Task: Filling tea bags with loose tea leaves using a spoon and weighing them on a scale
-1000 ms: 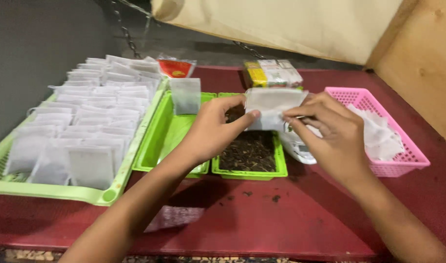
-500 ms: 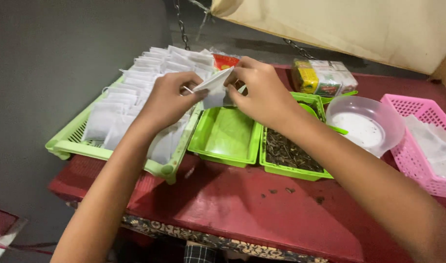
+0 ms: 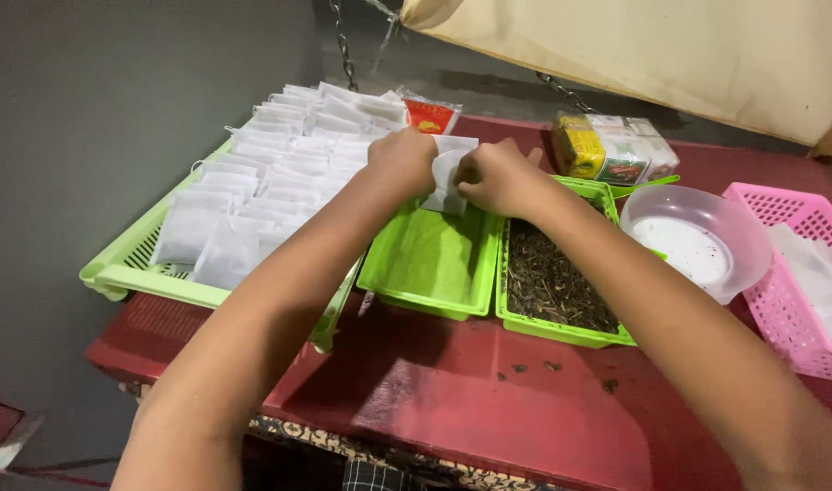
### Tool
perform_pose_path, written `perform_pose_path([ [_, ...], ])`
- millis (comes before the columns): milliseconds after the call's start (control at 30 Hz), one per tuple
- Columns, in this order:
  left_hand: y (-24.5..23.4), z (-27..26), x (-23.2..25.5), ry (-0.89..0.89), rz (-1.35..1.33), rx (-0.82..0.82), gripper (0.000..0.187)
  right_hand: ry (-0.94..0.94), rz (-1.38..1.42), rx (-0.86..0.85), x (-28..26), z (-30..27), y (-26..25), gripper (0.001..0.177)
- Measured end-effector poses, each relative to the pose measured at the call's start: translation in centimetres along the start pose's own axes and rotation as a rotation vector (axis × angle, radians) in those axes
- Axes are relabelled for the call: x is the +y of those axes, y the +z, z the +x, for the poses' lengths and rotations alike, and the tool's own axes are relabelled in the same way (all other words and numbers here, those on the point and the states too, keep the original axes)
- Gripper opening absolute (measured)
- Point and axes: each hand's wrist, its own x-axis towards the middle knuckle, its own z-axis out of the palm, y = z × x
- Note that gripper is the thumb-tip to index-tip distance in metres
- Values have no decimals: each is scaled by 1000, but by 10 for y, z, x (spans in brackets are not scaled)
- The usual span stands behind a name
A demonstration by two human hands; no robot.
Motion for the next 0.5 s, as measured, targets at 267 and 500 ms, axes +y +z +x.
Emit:
perform_pose_path([
  [267,-18,-15,-3,21,-31,31,28,-73,-24,3,16,-8,-8,33],
  [500,-50,-34,21,-29,-49,148,43,-84,14,151,79,-53,-69,41],
])
